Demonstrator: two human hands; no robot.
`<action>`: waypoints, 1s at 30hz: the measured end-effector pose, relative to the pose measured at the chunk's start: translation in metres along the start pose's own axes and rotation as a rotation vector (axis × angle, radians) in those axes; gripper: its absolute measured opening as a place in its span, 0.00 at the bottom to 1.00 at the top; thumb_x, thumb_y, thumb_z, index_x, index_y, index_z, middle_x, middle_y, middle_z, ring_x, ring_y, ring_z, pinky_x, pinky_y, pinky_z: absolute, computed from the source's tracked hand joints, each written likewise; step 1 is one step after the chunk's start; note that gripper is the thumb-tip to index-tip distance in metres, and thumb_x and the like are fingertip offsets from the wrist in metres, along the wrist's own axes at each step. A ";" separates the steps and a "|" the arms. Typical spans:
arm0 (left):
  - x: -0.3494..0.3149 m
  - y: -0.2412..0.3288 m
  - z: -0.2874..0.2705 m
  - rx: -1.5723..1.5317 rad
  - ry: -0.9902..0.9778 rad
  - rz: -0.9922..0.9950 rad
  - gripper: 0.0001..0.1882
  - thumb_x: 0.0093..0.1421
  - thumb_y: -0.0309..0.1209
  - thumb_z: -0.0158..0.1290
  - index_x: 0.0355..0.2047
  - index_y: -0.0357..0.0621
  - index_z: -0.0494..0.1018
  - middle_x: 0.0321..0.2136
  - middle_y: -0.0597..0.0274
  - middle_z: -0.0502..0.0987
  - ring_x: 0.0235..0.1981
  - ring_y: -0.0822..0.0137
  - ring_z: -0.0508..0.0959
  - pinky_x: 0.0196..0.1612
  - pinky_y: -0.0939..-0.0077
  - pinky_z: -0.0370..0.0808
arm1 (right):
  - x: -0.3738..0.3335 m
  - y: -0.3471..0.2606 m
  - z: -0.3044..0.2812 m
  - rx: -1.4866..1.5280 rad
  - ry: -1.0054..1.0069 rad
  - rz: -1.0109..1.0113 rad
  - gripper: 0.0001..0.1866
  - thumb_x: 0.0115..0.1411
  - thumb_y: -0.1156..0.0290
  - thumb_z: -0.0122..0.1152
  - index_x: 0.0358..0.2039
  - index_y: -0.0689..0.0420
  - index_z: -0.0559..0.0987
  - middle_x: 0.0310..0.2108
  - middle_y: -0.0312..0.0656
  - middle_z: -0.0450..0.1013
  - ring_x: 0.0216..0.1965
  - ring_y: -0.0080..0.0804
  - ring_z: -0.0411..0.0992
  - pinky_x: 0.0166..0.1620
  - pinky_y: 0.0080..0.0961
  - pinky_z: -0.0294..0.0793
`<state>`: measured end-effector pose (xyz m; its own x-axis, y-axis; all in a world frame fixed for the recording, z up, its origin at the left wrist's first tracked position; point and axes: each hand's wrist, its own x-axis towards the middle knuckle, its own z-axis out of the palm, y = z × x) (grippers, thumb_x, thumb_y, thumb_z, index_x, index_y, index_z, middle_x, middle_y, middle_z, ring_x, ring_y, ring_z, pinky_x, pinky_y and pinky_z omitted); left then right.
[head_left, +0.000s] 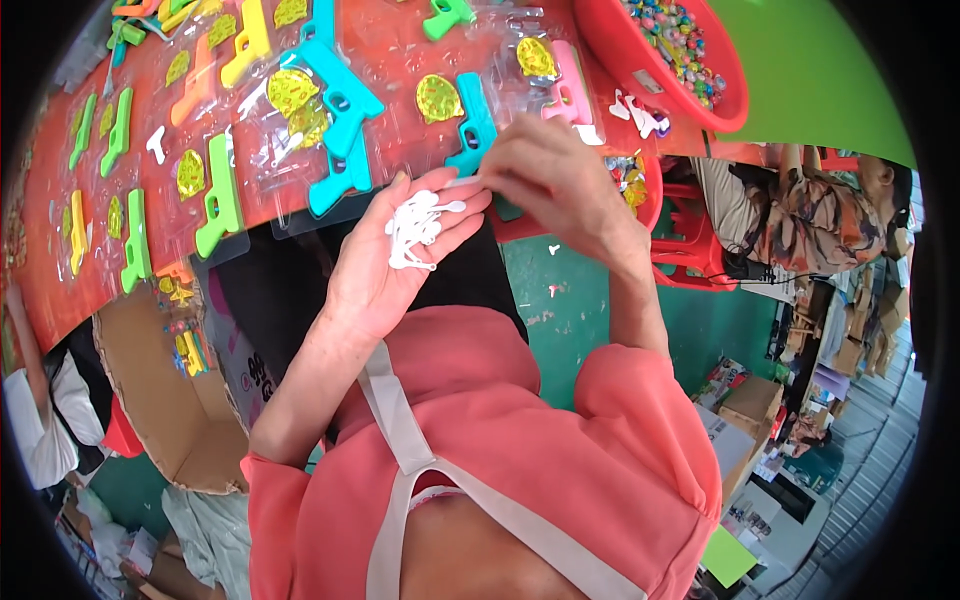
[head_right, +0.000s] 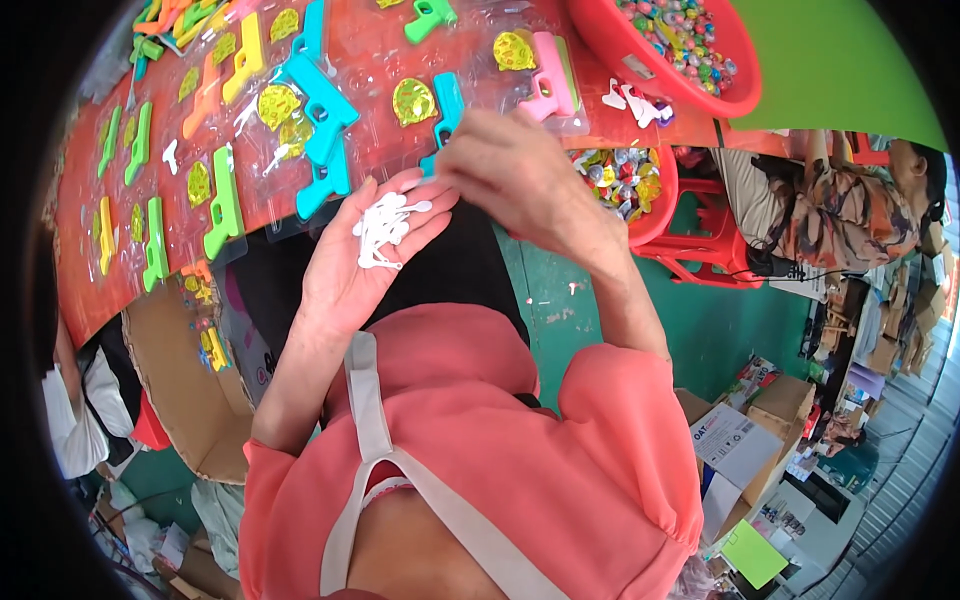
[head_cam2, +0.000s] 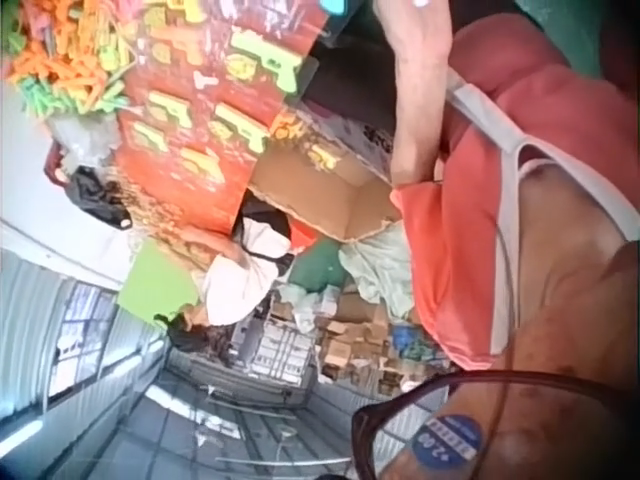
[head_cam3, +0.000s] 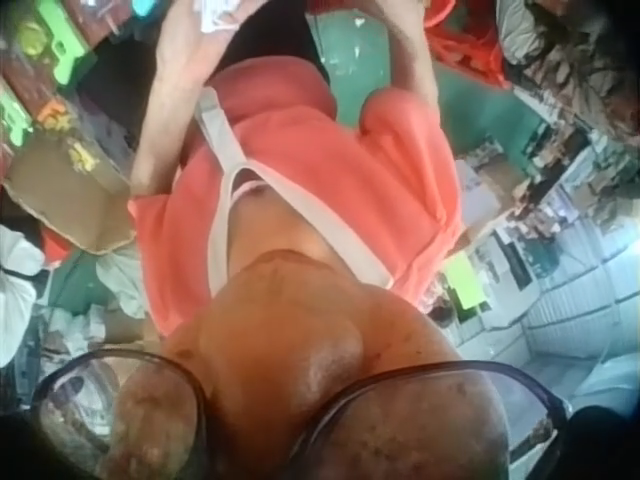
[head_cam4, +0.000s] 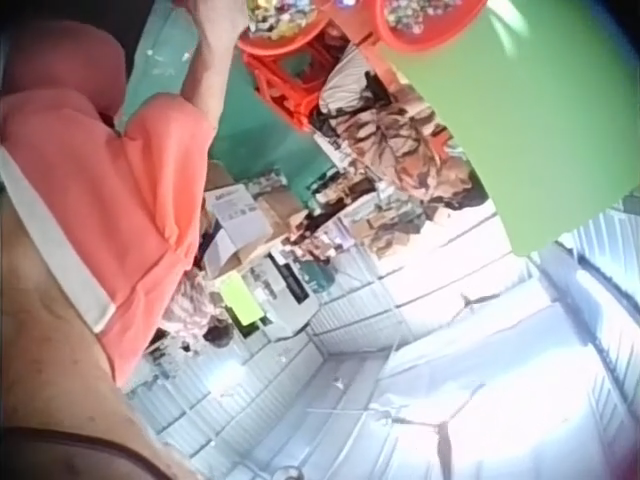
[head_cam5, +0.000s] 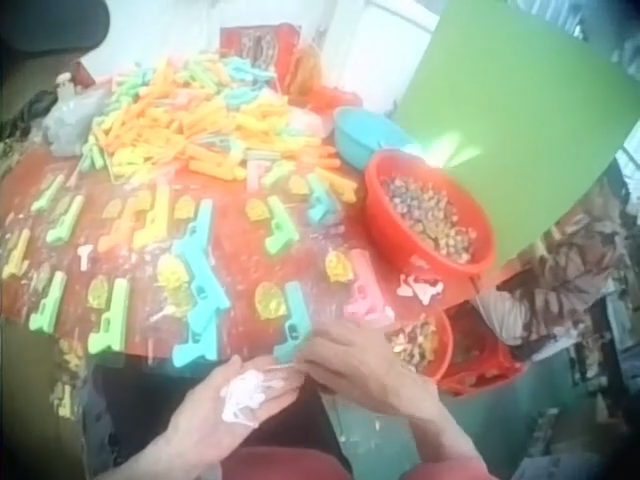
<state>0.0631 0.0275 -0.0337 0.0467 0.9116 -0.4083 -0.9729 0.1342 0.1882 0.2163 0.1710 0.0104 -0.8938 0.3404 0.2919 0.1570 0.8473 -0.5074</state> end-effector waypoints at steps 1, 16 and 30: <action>0.000 0.000 0.002 0.003 -0.006 0.000 0.26 0.71 0.41 0.37 0.56 0.27 0.60 0.54 0.40 0.68 0.57 0.49 0.70 0.62 0.60 0.66 | 0.000 0.010 -0.004 0.008 0.061 0.055 0.05 0.54 0.74 0.63 0.32 0.57 0.77 0.30 0.37 0.69 0.33 0.34 0.69 0.39 0.29 0.64; 0.012 0.000 0.007 0.043 0.042 0.001 0.26 0.70 0.42 0.40 0.56 0.30 0.63 0.49 0.51 0.73 0.50 0.61 0.75 0.57 0.64 0.72 | 0.003 -0.001 0.005 -0.064 -0.053 -0.114 0.12 0.48 0.69 0.68 0.35 0.53 0.79 0.32 0.35 0.69 0.36 0.32 0.69 0.40 0.31 0.64; 0.015 0.036 0.024 0.017 -0.065 0.140 0.27 0.70 0.42 0.41 0.57 0.28 0.60 0.57 0.41 0.66 0.61 0.49 0.65 0.65 0.57 0.63 | 0.075 0.045 -0.016 -0.178 0.086 -0.158 0.09 0.52 0.76 0.63 0.34 0.54 0.76 0.32 0.38 0.70 0.37 0.37 0.70 0.41 0.31 0.67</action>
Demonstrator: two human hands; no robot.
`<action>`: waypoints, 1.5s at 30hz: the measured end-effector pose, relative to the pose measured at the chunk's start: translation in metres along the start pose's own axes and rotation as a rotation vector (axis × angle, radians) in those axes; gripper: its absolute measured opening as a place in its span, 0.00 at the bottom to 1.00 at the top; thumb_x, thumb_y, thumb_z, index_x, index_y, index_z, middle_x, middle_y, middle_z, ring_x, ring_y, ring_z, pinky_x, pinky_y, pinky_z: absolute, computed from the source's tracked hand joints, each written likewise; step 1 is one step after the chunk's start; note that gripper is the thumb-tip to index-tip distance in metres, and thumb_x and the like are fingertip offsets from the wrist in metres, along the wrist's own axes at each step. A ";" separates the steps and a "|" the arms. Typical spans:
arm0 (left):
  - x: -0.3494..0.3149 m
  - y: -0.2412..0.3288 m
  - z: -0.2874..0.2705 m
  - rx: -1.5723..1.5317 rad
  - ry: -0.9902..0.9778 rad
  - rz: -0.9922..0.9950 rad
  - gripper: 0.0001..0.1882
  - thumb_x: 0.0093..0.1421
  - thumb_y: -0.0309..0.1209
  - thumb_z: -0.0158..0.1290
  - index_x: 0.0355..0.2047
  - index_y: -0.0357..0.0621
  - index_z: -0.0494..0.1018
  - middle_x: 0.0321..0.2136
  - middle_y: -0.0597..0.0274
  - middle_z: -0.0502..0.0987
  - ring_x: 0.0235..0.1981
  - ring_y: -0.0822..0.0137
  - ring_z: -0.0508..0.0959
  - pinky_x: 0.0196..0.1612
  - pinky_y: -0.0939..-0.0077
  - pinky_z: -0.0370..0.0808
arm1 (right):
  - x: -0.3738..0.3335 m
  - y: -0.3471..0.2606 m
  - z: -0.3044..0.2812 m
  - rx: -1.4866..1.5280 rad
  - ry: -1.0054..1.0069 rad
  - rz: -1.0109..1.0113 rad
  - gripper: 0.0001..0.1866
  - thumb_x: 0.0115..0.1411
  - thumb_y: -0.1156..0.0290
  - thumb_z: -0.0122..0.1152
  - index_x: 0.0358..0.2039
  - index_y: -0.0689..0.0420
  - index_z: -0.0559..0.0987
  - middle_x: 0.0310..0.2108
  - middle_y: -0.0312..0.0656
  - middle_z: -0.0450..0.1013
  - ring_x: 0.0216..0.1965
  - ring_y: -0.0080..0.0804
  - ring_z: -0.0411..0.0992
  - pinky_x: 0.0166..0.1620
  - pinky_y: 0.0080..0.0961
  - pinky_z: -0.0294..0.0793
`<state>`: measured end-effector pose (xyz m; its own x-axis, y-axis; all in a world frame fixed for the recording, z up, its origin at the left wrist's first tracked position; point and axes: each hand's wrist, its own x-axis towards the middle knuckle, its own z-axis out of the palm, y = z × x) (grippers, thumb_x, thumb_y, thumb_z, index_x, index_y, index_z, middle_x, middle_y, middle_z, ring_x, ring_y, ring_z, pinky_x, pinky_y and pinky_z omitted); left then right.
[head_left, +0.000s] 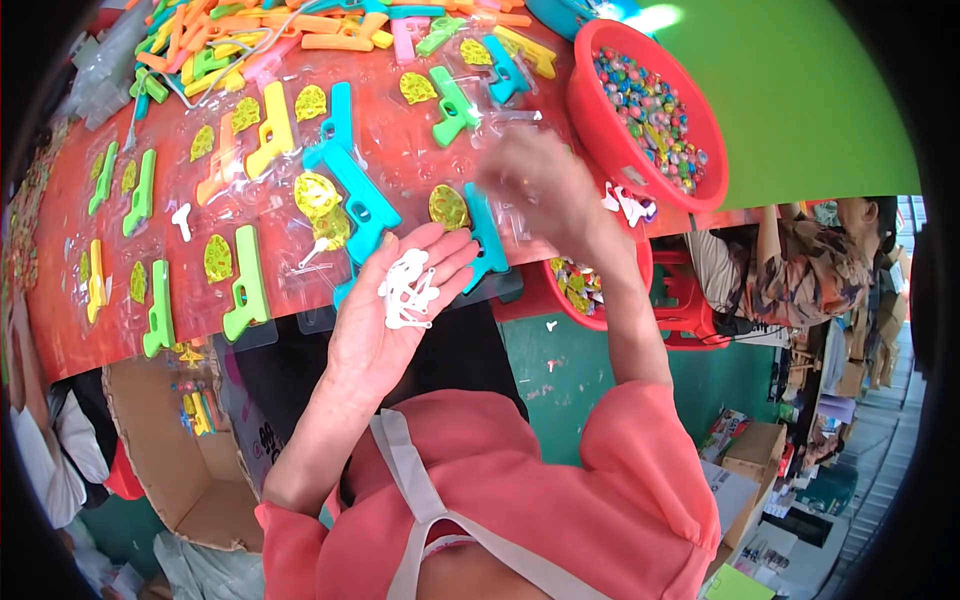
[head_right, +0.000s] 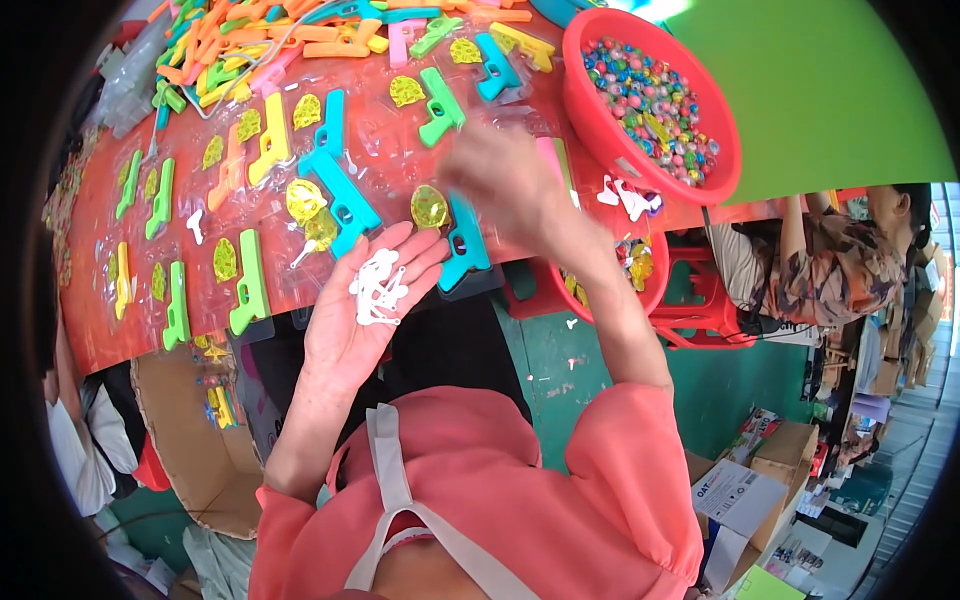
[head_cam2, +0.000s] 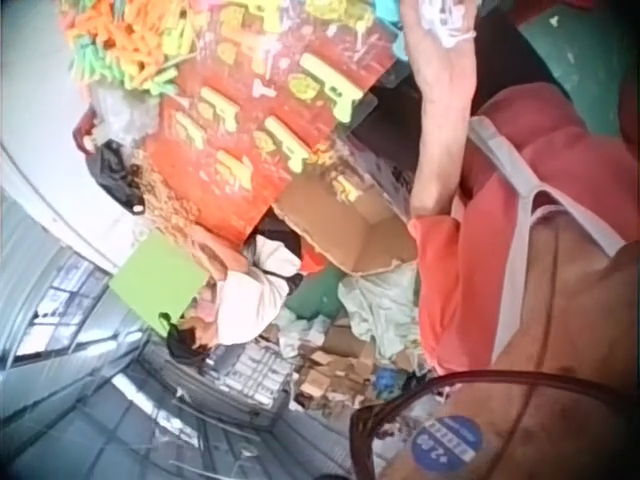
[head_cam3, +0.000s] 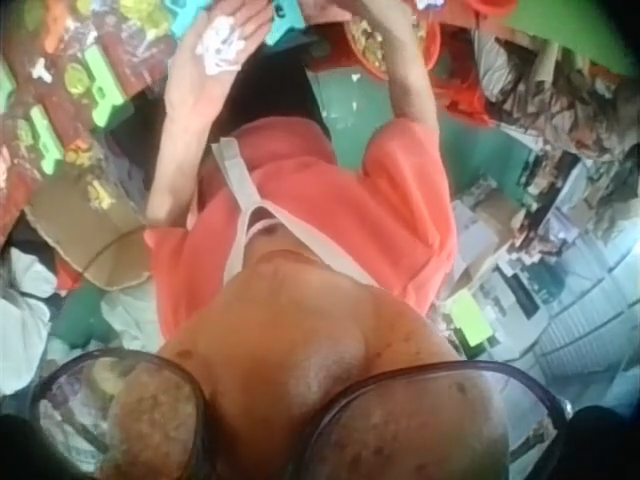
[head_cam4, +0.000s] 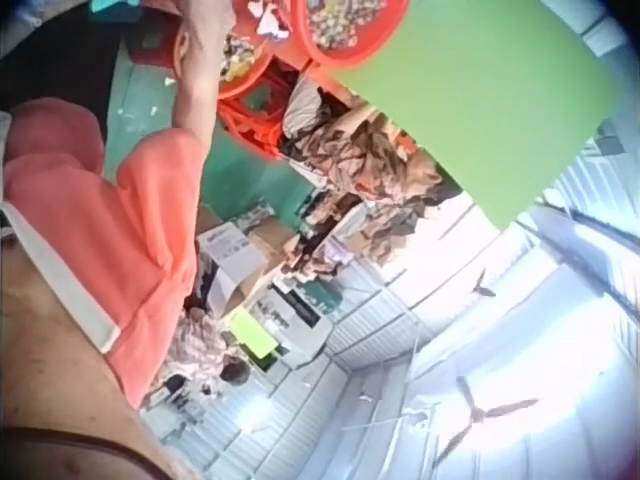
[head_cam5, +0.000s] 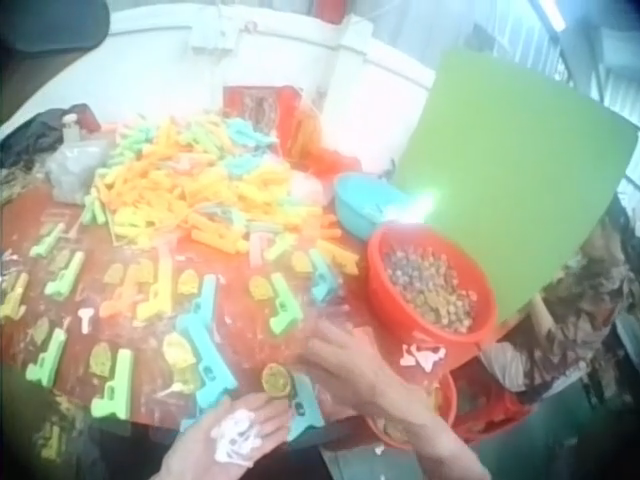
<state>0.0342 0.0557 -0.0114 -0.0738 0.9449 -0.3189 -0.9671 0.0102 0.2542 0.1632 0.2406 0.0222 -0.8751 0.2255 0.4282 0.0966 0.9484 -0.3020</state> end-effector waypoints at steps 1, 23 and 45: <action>-0.001 0.002 0.001 0.014 0.003 0.009 0.27 0.70 0.42 0.41 0.57 0.28 0.60 0.57 0.40 0.66 0.61 0.49 0.66 0.64 0.57 0.63 | 0.012 0.017 -0.003 0.003 0.010 0.105 0.07 0.54 0.77 0.61 0.34 0.57 0.76 0.32 0.40 0.70 0.35 0.40 0.70 0.39 0.32 0.68; -0.018 -0.007 -0.019 -0.112 0.023 -0.035 0.24 0.71 0.41 0.39 0.56 0.34 0.64 0.48 0.58 0.73 0.50 0.66 0.75 0.56 0.65 0.73 | -0.008 -0.075 0.015 0.083 -0.227 -0.087 0.17 0.42 0.71 0.68 0.36 0.55 0.79 0.34 0.33 0.71 0.39 0.31 0.71 0.45 0.33 0.66; -0.052 -0.006 -0.029 0.011 0.066 -0.067 0.25 0.71 0.40 0.37 0.58 0.29 0.60 0.58 0.38 0.65 0.61 0.47 0.65 0.64 0.56 0.62 | -0.017 -0.044 0.008 0.324 -0.194 0.323 0.05 0.52 0.81 0.63 0.31 0.62 0.77 0.26 0.37 0.71 0.28 0.26 0.67 0.31 0.24 0.66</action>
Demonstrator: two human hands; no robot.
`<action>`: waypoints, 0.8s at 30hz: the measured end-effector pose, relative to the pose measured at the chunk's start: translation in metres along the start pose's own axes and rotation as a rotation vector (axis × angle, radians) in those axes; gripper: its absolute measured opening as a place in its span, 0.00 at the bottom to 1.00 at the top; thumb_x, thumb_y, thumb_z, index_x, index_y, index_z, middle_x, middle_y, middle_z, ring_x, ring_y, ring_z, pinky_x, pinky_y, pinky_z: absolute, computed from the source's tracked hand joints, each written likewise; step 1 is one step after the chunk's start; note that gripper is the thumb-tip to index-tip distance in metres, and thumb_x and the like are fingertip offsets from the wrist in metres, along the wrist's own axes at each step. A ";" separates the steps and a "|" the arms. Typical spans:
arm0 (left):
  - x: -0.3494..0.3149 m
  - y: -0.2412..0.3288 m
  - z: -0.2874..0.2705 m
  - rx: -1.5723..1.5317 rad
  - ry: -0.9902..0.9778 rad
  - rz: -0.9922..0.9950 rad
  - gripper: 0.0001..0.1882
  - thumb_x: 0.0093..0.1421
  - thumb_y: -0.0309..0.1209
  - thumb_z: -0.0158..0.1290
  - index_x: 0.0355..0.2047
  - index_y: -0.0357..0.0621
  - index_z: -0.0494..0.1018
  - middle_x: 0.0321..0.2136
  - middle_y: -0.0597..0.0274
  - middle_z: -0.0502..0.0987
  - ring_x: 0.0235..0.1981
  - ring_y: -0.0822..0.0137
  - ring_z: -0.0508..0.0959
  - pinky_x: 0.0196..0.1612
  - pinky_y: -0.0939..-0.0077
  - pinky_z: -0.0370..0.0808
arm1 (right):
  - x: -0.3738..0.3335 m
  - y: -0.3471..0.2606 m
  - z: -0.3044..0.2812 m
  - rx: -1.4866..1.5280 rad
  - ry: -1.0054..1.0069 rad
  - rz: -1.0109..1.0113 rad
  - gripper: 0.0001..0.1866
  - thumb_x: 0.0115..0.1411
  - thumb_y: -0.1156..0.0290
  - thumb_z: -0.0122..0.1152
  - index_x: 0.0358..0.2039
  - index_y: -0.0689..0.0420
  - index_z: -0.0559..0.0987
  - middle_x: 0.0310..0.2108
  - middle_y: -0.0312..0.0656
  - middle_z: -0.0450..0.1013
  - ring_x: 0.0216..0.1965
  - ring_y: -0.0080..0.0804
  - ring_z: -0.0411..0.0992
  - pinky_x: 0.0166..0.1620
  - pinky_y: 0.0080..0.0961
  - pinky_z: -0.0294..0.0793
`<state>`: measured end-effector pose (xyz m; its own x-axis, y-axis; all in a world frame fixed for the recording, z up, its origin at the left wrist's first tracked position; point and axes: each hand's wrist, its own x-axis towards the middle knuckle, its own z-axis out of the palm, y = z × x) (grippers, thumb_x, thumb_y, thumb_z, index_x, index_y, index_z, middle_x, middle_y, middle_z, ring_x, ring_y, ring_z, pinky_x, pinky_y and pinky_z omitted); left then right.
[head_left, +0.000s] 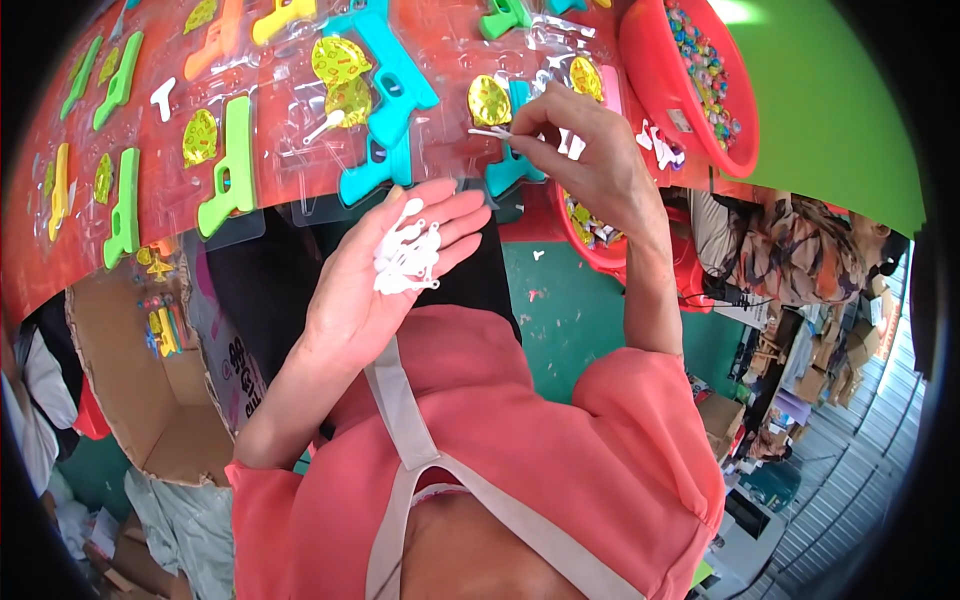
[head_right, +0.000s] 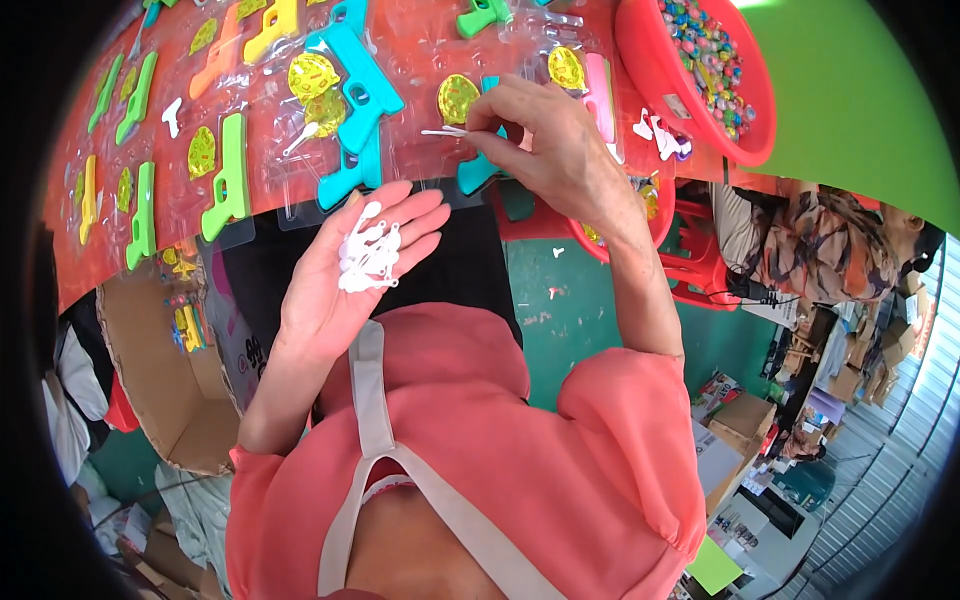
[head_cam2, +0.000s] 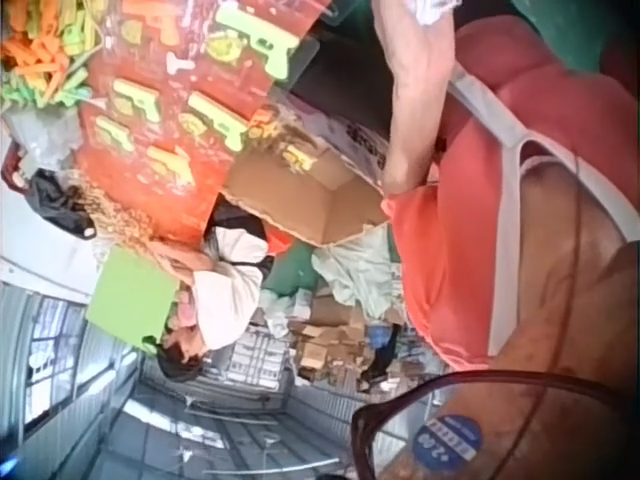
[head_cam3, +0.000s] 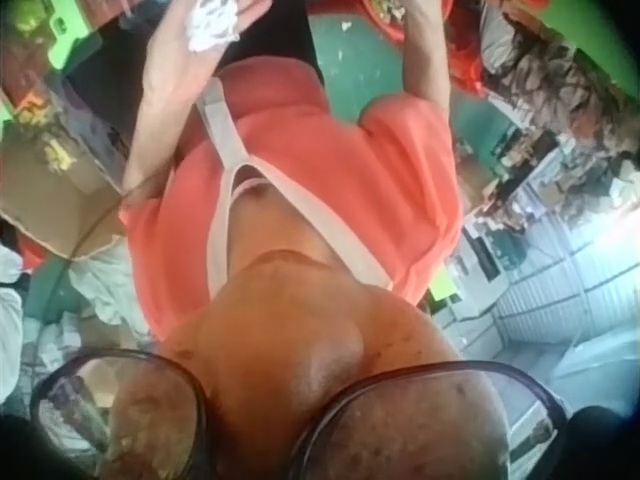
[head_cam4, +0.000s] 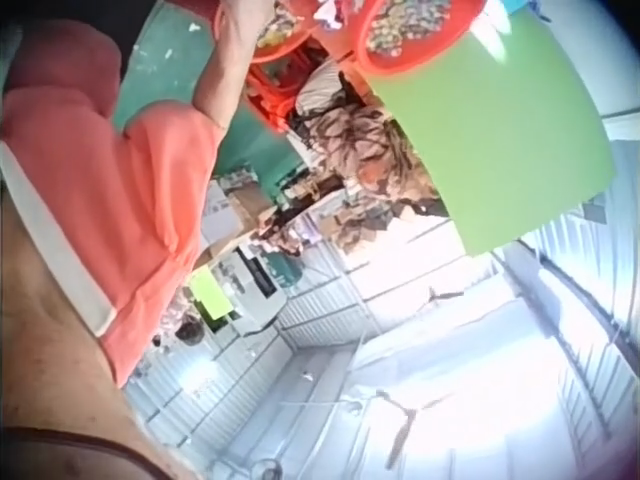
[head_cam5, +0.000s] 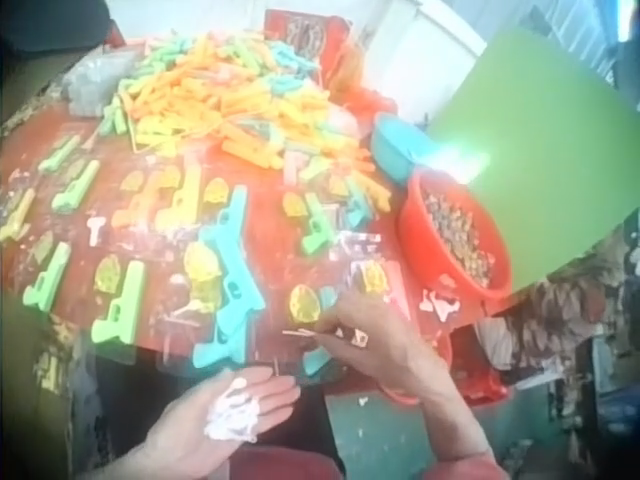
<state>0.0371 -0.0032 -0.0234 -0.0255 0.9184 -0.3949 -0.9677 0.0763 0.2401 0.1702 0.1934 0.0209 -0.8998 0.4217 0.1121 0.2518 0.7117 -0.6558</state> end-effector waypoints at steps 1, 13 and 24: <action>-0.004 0.000 -0.002 -0.007 0.018 -0.016 0.25 0.71 0.40 0.37 0.58 0.29 0.60 0.58 0.38 0.65 0.61 0.47 0.65 0.64 0.57 0.62 | 0.000 0.002 0.001 -0.037 -0.009 -0.024 0.05 0.53 0.79 0.63 0.30 0.62 0.76 0.26 0.39 0.70 0.28 0.31 0.69 0.31 0.27 0.66; -0.021 0.003 -0.011 0.024 0.089 0.025 0.27 0.71 0.42 0.37 0.58 0.29 0.60 0.57 0.39 0.67 0.60 0.48 0.67 0.63 0.57 0.63 | 0.009 0.012 0.020 -0.393 -0.017 -0.193 0.07 0.55 0.71 0.61 0.29 0.58 0.74 0.27 0.41 0.70 0.30 0.42 0.69 0.37 0.34 0.61; -0.019 0.009 -0.008 -0.018 0.037 0.047 0.25 0.71 0.42 0.37 0.56 0.30 0.62 0.56 0.39 0.67 0.60 0.47 0.67 0.63 0.56 0.63 | 0.107 0.059 -0.010 -0.657 0.181 -0.336 0.05 0.56 0.71 0.60 0.30 0.56 0.75 0.28 0.39 0.69 0.34 0.38 0.70 0.40 0.35 0.63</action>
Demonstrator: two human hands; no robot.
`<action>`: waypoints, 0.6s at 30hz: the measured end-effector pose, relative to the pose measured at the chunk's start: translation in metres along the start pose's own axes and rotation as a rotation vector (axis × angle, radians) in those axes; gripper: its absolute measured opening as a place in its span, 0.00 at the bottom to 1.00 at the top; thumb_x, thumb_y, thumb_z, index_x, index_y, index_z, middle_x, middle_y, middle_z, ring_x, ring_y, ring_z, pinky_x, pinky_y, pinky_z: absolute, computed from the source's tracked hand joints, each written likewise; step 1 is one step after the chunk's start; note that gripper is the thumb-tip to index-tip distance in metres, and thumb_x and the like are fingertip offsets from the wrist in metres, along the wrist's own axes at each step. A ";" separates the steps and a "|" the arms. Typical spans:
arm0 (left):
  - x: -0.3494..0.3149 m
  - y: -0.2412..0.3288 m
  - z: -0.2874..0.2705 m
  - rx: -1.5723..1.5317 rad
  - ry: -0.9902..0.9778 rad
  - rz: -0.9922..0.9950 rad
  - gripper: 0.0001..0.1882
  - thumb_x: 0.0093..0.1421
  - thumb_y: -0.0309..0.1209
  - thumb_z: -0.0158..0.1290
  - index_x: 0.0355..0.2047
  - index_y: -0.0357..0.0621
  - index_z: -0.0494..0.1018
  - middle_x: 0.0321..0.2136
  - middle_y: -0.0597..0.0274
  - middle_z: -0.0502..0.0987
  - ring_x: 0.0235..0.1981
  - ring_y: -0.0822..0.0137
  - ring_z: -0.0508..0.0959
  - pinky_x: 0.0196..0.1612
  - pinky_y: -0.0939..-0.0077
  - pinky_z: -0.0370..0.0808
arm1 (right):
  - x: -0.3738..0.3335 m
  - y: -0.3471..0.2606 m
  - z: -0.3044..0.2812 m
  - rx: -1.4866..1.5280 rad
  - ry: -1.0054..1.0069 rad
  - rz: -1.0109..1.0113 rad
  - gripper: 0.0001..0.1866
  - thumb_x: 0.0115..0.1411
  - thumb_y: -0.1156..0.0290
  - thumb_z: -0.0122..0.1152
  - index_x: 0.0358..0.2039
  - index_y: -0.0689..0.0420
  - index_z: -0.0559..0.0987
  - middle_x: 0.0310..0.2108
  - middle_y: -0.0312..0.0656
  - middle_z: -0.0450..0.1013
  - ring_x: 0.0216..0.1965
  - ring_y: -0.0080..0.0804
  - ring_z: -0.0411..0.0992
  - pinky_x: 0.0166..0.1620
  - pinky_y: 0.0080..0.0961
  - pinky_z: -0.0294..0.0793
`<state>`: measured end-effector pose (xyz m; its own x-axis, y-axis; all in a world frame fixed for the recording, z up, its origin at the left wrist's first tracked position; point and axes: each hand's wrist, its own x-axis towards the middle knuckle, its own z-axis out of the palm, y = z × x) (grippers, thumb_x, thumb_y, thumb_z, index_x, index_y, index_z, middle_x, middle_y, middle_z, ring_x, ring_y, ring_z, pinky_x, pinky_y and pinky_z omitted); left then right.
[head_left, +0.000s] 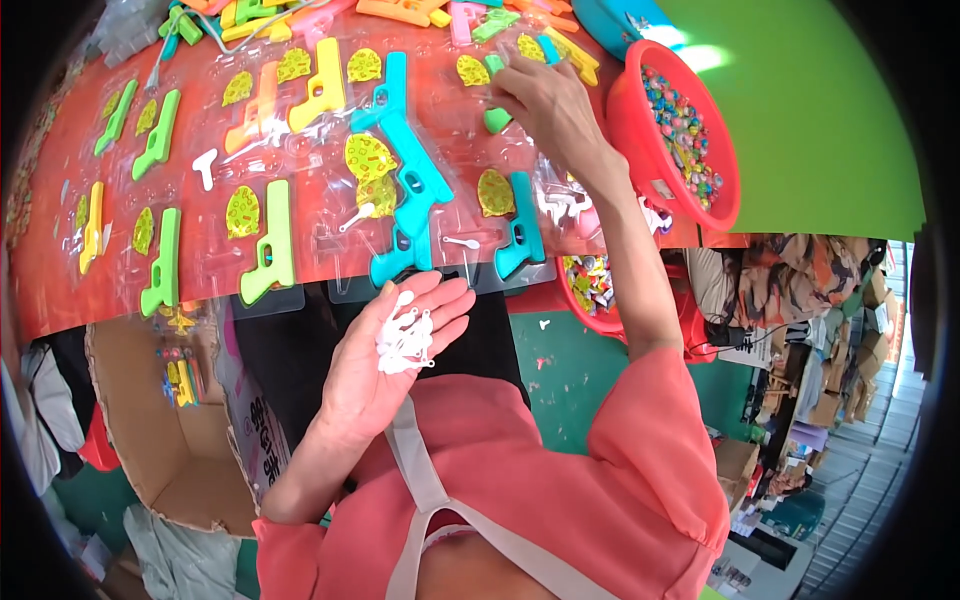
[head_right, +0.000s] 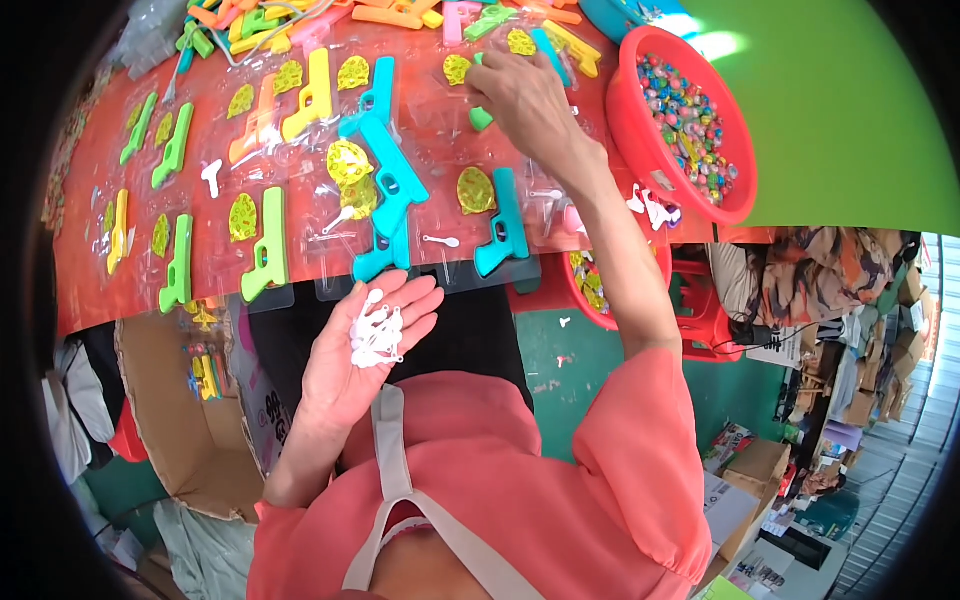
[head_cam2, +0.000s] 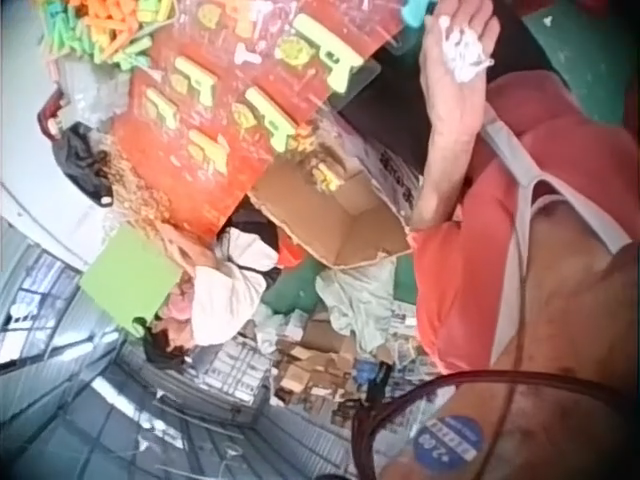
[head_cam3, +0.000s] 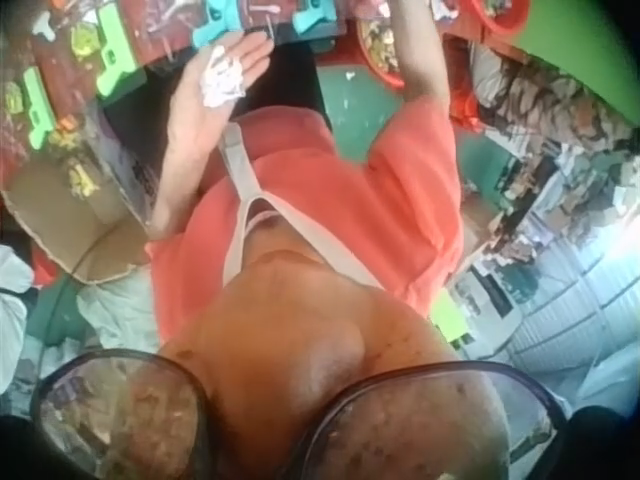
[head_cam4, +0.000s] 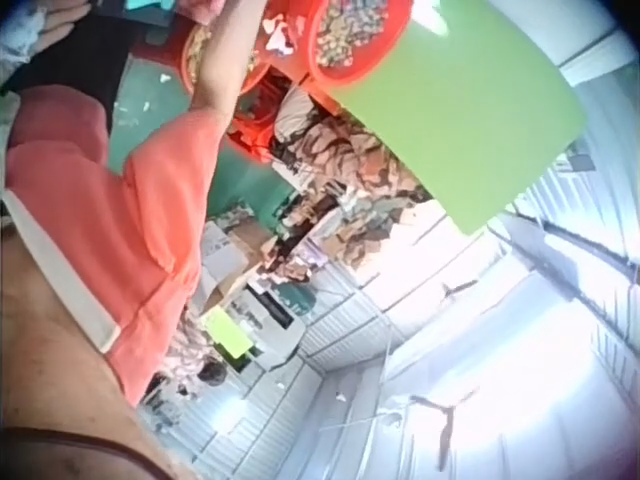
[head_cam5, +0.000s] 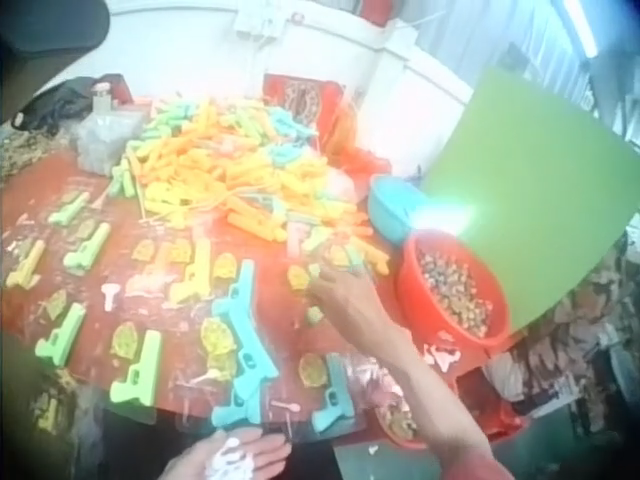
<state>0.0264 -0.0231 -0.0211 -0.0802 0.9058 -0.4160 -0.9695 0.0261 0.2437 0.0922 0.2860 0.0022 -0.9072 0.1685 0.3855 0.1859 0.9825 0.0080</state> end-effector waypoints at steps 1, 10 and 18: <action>0.000 0.001 0.002 -0.006 -0.011 0.010 0.25 0.71 0.42 0.37 0.56 0.30 0.63 0.56 0.39 0.67 0.60 0.48 0.67 0.63 0.56 0.63 | 0.006 0.007 0.005 -0.037 -0.048 -0.003 0.06 0.56 0.69 0.61 0.30 0.57 0.75 0.30 0.39 0.69 0.34 0.39 0.70 0.43 0.35 0.64; -0.002 0.009 -0.003 -0.036 -0.021 0.087 0.26 0.71 0.40 0.37 0.57 0.27 0.61 0.56 0.40 0.68 0.59 0.49 0.69 0.63 0.57 0.65 | -0.007 -0.089 -0.049 0.487 -0.167 -0.066 0.08 0.51 0.73 0.66 0.31 0.58 0.77 0.27 0.39 0.70 0.28 0.38 0.70 0.34 0.30 0.66; -0.017 -0.008 -0.020 -0.085 0.038 0.050 0.22 0.69 0.42 0.43 0.54 0.35 0.68 0.44 0.60 0.76 0.45 0.70 0.76 0.51 0.71 0.73 | -0.059 -0.169 -0.043 0.439 -0.283 -0.195 0.11 0.47 0.70 0.62 0.33 0.55 0.77 0.32 0.35 0.67 0.38 0.30 0.69 0.44 0.32 0.63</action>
<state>0.0307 -0.0467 -0.0331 -0.1357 0.8884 -0.4386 -0.9802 -0.0560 0.1899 0.1302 0.1063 0.0183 -0.9863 -0.0644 0.1522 -0.1151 0.9282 -0.3538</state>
